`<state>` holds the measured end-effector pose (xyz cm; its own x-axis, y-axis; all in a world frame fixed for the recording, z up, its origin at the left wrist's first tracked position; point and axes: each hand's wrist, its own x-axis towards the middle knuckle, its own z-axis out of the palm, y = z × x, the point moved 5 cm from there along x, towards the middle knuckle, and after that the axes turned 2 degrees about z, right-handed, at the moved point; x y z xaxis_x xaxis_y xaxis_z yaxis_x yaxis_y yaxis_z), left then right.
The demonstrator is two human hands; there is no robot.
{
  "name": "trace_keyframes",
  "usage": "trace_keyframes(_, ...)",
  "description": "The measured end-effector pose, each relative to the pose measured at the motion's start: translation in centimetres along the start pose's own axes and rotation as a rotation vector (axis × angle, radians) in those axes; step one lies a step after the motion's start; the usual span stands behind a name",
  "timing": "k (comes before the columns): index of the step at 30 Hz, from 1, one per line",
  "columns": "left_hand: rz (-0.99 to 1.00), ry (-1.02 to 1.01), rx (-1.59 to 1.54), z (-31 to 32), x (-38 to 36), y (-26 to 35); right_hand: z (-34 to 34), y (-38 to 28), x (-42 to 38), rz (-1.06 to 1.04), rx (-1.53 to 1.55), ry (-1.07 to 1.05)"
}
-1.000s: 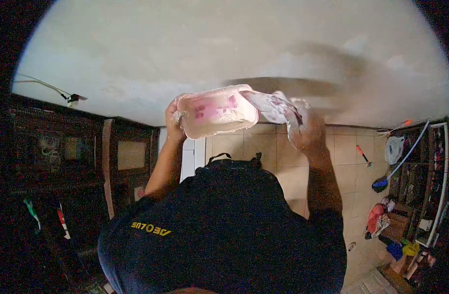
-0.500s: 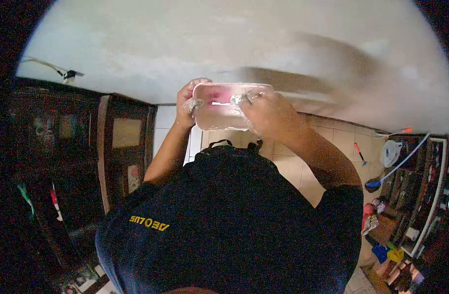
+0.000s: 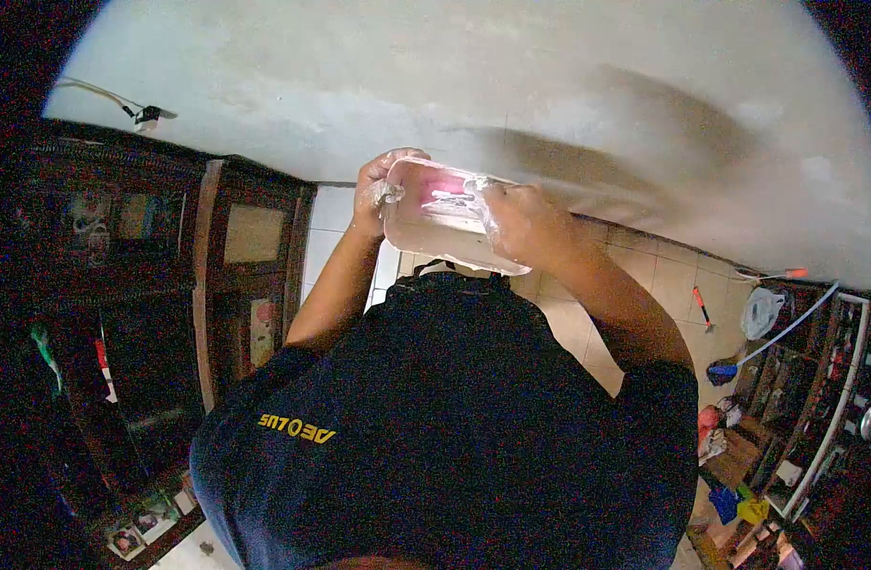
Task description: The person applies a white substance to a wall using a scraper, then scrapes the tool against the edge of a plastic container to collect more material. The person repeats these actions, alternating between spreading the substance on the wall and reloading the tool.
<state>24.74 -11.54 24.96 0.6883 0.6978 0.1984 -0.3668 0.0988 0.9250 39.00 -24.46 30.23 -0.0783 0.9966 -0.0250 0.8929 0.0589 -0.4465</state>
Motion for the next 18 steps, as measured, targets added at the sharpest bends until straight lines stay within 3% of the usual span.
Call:
trace_keyframes(8,-0.061,0.034,0.016,-0.4,-0.1,-1.3,1.0,0.8,-0.5,0.022,0.100,0.091)
trace_keyframes(13,-0.062,0.028,0.019,-1.0,0.0,-2.3,1.8,1.2,-0.5,0.254,0.096,0.047)
trace_keyframes(18,-0.037,0.055,0.017,-1.9,-0.5,-2.9,3.6,1.9,-0.1,0.213,0.205,0.141)
